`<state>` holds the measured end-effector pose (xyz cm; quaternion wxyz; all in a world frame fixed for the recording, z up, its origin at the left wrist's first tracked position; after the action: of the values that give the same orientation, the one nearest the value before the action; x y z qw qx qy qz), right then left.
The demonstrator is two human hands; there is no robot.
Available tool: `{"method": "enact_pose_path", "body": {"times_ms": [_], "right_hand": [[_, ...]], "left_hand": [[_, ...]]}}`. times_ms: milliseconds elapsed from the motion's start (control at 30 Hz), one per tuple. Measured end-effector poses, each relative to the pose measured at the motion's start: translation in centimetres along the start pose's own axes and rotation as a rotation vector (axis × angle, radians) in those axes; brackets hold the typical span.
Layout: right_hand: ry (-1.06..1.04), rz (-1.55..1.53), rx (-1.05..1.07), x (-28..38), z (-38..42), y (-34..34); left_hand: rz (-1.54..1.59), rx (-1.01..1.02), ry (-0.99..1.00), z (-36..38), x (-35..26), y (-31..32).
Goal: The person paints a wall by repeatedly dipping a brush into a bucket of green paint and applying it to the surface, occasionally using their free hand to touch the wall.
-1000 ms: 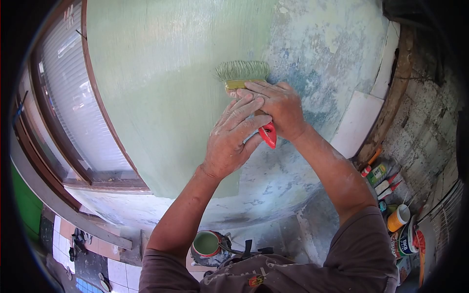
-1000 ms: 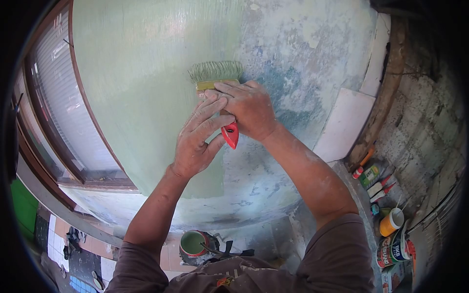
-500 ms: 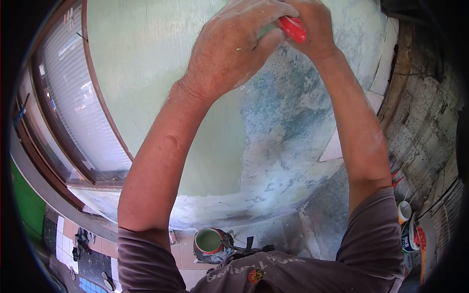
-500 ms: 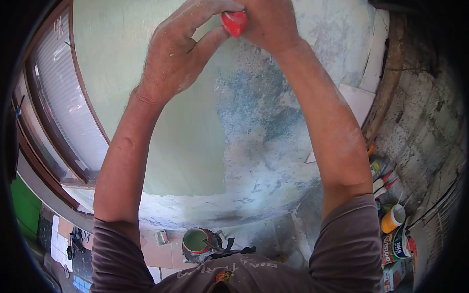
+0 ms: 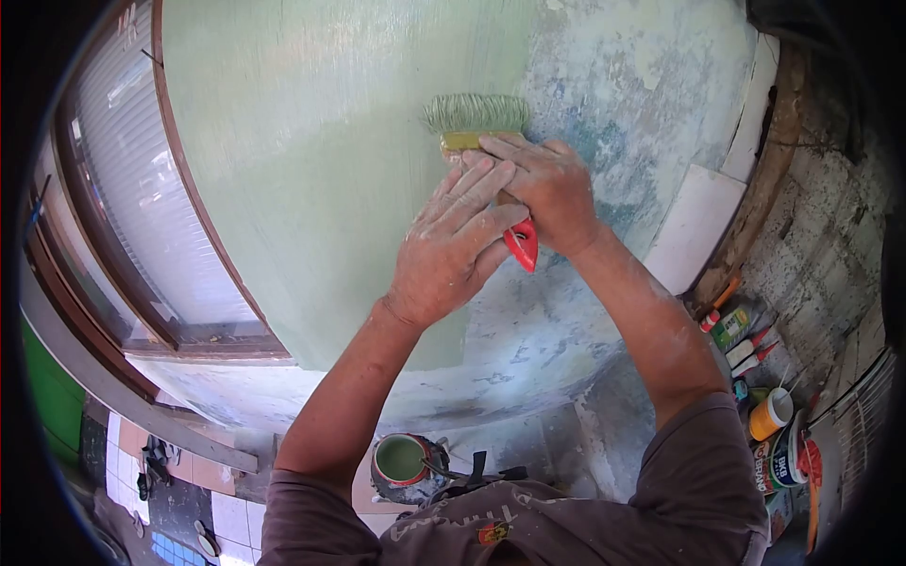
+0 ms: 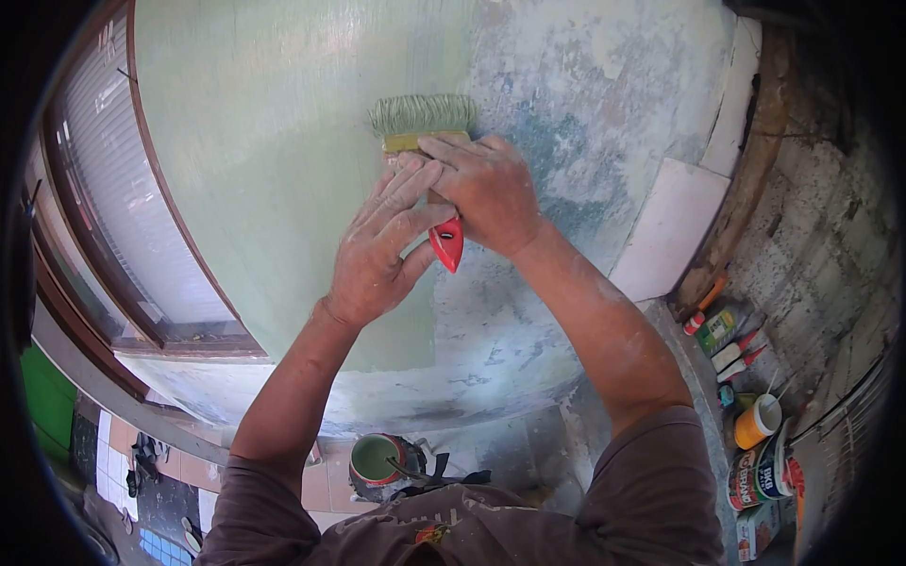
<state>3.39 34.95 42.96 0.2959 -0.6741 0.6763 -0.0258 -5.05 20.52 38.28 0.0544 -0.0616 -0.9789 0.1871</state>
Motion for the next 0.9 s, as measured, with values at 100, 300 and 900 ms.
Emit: {"method": "enact_pose_path", "body": {"times_ms": [100,300,900], "right_hand": [[0.022,-0.010,0.020,0.7,0.9,0.3],[0.042,-0.041,0.042,1.1,2.5,1.3],[0.090,0.007,0.080,-2.5,-6.6,-3.8]], "left_hand": [[0.012,0.014,-0.021,1.0,-0.2,0.3],[0.030,0.039,-0.036,2.6,-0.3,0.8],[-0.075,-0.093,0.130,-8.8,-0.1,-5.3]]}}
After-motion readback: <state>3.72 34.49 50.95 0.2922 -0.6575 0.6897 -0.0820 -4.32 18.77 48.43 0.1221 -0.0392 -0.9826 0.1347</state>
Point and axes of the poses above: each hand's wrist, its own z-axis away from the middle knuckle, its own y-axis out of the palm, x = y × z, the point moved 3 cm from there along -z, towards the middle knuckle, and after that the axes turned 6 degrees about -z, right-handed, at the moved point
